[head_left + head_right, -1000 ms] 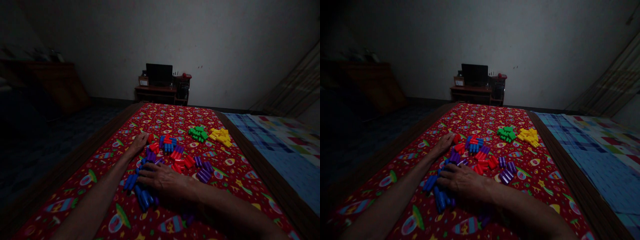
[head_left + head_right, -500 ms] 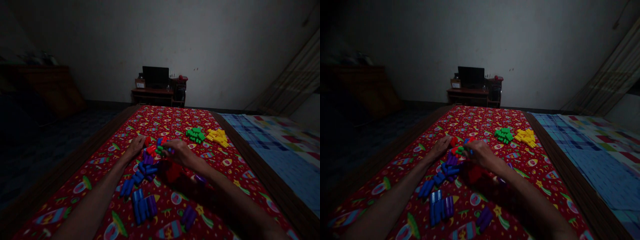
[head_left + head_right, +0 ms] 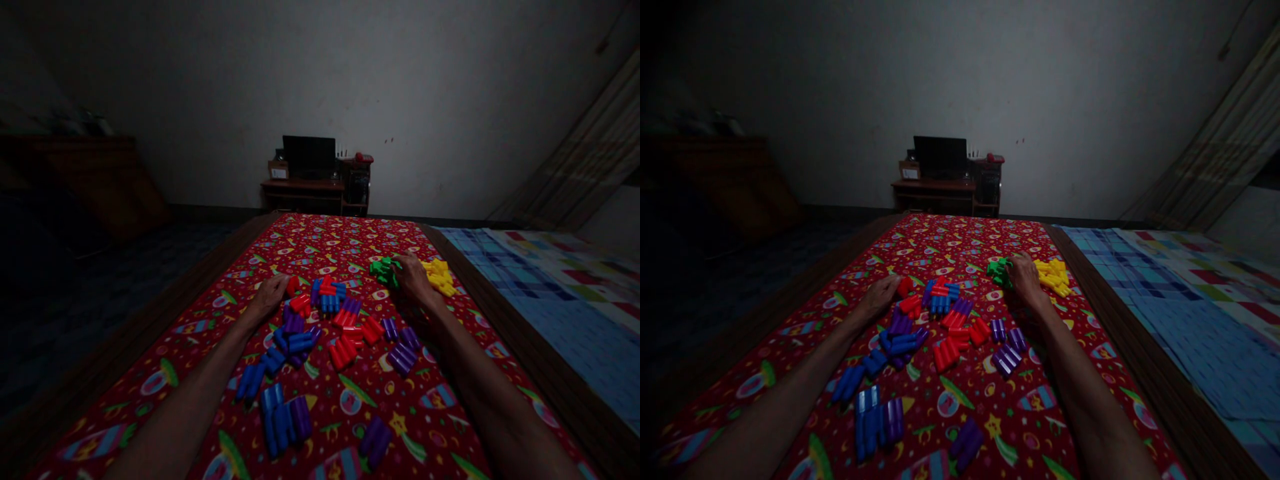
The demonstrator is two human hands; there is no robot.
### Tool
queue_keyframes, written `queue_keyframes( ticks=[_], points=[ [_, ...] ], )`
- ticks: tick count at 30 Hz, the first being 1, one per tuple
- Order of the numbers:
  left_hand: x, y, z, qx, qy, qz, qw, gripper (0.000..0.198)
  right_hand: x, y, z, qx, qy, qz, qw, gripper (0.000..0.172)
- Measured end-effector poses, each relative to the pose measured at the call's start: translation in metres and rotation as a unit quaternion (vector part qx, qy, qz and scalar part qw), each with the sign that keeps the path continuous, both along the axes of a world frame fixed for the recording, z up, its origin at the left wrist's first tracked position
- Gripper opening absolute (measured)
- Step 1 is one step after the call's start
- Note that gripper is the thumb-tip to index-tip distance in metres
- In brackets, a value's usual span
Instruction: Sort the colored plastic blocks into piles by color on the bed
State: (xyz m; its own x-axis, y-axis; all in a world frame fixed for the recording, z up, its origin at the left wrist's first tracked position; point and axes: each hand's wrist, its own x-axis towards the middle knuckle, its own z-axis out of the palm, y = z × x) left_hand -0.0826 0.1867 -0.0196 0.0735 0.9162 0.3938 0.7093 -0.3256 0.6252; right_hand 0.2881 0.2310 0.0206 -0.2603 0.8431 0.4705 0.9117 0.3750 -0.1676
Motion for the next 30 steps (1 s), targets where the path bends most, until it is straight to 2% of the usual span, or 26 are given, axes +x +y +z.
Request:
queue_keyframes(
  ticks=[5,9,13,15,18,22,24,27,30],
  points=[
    [0.001,-0.002,0.002,-0.002,0.010,0.003,1.000,0.043,-0.004,-0.002,0.007,0.008,0.020,-0.013,1.000,0.028],
    [0.001,-0.003,0.002,-0.008,0.020,0.011,1.000,0.048,-0.012,-0.008,0.023,0.016,0.064,0.003,0.998,0.029],
    [0.001,-0.007,0.001,-0.036,0.008,0.007,0.999,0.056,-0.020,-0.027,0.040,-0.025,0.110,0.068,0.991,0.033],
    [0.001,-0.008,-0.001,-0.043,-0.005,-0.018,0.999,0.060,-0.018,-0.044,0.039,-0.067,0.120,0.112,0.984,0.039],
    [0.007,-0.006,-0.005,-0.057,-0.024,-0.074,0.995,0.065,-0.001,-0.077,0.016,-0.098,0.125,0.137,0.978,0.049],
    [0.030,0.001,-0.005,-0.087,-0.037,-0.131,0.987,0.075,0.031,-0.124,-0.039,-0.130,0.098,0.101,0.981,0.061],
    [0.048,0.001,-0.002,-0.088,-0.017,-0.170,0.981,0.077,0.036,-0.143,-0.061,-0.147,0.098,0.091,0.980,0.061],
    [0.071,-0.008,0.008,-0.090,0.007,-0.232,0.968,0.072,0.016,-0.155,-0.076,-0.148,0.108,0.098,0.978,0.060],
    [0.084,-0.024,0.019,-0.108,0.034,-0.302,0.947,0.061,-0.027,-0.151,-0.071,-0.141,0.126,0.128,0.974,0.059]
  ],
)
